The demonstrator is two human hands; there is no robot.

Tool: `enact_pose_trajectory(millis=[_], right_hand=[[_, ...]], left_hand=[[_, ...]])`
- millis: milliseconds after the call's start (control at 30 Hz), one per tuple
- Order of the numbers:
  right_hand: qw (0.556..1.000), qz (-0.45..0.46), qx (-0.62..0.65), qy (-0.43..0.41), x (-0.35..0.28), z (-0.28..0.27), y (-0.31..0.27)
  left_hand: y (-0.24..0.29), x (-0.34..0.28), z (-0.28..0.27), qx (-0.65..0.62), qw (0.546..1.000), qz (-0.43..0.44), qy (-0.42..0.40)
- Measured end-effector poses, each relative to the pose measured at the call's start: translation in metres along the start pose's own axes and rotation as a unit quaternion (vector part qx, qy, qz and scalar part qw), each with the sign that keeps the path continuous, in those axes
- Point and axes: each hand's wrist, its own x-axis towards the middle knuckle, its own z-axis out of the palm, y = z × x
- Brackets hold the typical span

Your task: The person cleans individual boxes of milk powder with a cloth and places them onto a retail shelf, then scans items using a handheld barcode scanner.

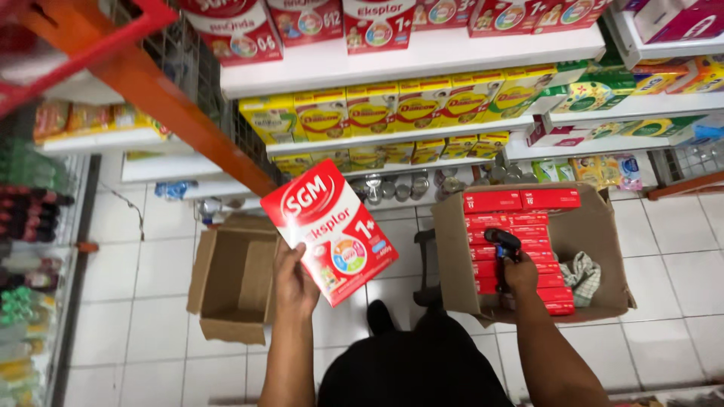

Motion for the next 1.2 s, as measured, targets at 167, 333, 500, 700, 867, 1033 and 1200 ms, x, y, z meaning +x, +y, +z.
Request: enact_pose_trajectory(millis=[167, 333, 500, 700, 867, 1033, 1200], right_hand=[[0.985, -0.024, 0.15, 0.085, -0.012, 0.011, -0.027], [0.913, -0.11, 0.296, -0.258, -0.041, 0.011, -0.129], [0.782, -0.215, 0.318, -0.491, -0.07, -0.047, -0.245], [0.816, -0.26, 0.344, -0.386, -0.006, -0.04, -0.299], [0.865, -0.231, 0.358, -0.264, 0.06, -0.02, -0.328], [0.853, -0.15, 0.421, -0.269, 0.121, -0.009, -0.393], [0.839, -0.316, 0.411, -0.161, 0.152, 0.001, -0.436]], left_hand=[[-0.003, 0.001, -0.007, 0.043, 0.999, 0.002, -0.019], [-0.019, 0.004, -0.007, 0.071, 0.997, -0.026, -0.026], [-0.037, 0.04, 0.014, 0.079, 0.988, -0.026, -0.132], [-0.031, 0.119, 0.064, 0.357, 0.919, 0.027, -0.162], [-0.032, 0.179, 0.095, 0.588, 0.792, 0.057, -0.151], [-0.045, 0.265, 0.134, 0.637, 0.766, 0.039, -0.077], [-0.054, 0.312, 0.142, 0.584, 0.773, 0.229, -0.095]])
